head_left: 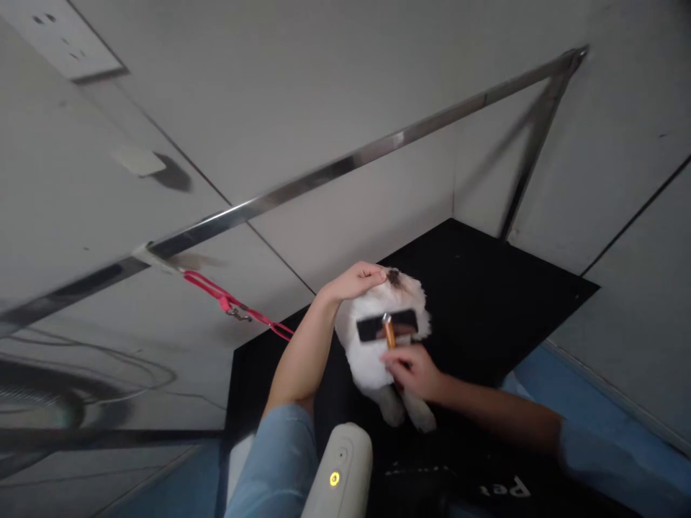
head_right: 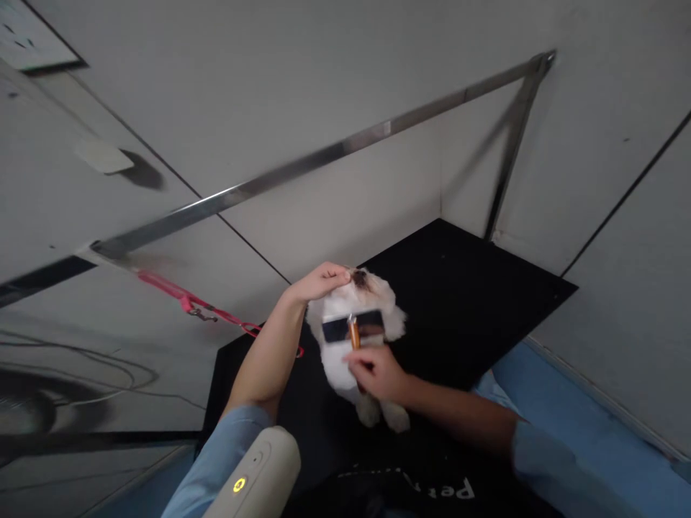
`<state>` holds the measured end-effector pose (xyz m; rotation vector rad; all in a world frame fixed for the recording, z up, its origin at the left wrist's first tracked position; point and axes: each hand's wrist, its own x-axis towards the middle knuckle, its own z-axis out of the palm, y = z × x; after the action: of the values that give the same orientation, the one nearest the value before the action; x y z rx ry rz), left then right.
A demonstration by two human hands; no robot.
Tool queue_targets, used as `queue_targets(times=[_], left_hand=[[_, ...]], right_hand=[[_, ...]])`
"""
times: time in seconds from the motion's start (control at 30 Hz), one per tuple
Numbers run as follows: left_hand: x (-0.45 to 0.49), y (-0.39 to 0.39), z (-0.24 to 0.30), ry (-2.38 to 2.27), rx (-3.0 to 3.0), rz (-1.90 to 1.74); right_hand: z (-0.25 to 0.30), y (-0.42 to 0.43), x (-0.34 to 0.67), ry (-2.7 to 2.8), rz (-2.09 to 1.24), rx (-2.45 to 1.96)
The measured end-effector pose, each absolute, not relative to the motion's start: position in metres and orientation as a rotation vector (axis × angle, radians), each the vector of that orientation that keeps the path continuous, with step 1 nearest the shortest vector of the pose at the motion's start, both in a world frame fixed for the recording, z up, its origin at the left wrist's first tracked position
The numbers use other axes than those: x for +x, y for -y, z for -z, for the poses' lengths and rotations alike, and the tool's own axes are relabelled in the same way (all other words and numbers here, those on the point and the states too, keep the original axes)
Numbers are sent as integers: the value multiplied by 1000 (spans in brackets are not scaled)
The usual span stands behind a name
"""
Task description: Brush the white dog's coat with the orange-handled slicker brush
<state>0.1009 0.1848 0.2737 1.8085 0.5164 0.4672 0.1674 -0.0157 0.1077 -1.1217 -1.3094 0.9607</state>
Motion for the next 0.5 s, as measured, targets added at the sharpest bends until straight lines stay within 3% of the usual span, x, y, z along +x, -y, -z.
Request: queue_targets(times=[0.1,0.2,0.4,0.5], left_hand=[[117,-191,-286,-355,1904,-168],[129,-200,-294,-291,1935,-119],[137,-211,-290,-448,1884,-651],[138,-211,-290,-447,1845,-576]], right_hand=[[-115,9,167,1256,-935,-1199],[-121,7,165,1279,-1049,-1198],[-129,-11,169,1219,-856,-1223],[-111,-2,151,1183,-1071,-1262]])
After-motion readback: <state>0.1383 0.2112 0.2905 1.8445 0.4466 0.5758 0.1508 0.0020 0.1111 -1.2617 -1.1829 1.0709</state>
